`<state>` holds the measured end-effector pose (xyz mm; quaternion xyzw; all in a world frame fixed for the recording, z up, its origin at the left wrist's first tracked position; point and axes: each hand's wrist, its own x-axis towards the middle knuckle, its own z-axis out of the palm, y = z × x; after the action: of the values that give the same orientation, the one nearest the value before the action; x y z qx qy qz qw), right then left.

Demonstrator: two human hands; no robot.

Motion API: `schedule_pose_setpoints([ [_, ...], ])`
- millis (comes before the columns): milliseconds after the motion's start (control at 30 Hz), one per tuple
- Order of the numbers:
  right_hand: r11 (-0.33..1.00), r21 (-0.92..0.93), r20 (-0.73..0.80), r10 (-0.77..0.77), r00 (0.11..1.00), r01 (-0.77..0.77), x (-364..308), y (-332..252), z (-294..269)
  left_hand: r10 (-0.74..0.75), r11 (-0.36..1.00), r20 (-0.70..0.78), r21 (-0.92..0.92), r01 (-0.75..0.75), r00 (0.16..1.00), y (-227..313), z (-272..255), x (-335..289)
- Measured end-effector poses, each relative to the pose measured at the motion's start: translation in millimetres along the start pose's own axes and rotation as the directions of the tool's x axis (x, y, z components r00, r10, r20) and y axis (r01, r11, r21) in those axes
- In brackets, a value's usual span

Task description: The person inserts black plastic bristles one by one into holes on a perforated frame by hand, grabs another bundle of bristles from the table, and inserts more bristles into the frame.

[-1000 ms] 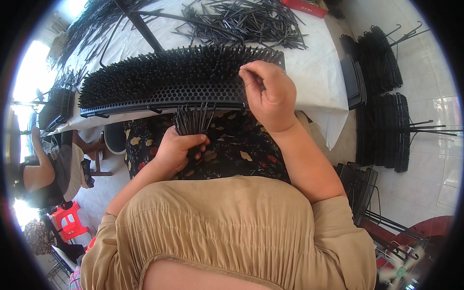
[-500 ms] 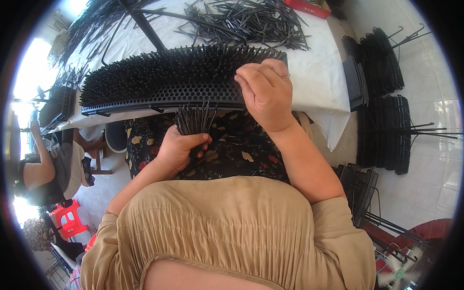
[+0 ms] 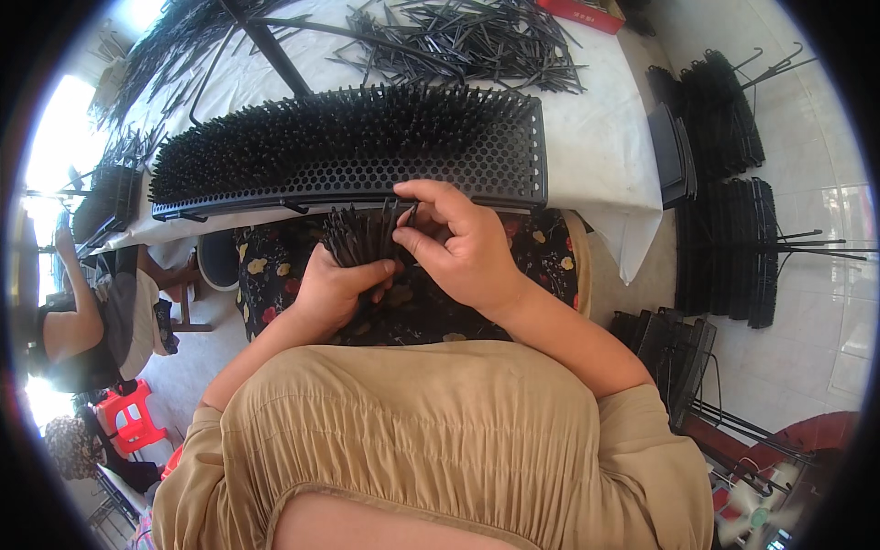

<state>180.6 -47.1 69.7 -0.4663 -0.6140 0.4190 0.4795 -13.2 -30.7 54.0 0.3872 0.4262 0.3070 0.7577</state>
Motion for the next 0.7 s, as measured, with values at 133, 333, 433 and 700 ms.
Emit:
schedule_pose_setpoints([
  [133,0.983,-0.117,-0.344,-0.176,0.922,0.144,23,5,-23,-0.045,0.999,-0.028,0.022,0.046,0.999,0,-2,2],
  [333,0.740,-0.577,-0.296,-0.583,0.756,0.345,48,15,-45,-0.090,0.996,-0.061,0.006,0.091,0.994,-2,-3,2],
  [433,0.778,-0.544,-0.313,-0.535,0.785,0.313,51,13,-43,-0.085,0.996,-0.052,-0.008,0.085,0.995,0,-3,1],
  [700,0.512,-0.774,-0.102,-0.681,0.725,0.372,53,10,-45,-0.053,0.998,-0.054,-0.046,0.050,0.997,-4,-12,0],
])
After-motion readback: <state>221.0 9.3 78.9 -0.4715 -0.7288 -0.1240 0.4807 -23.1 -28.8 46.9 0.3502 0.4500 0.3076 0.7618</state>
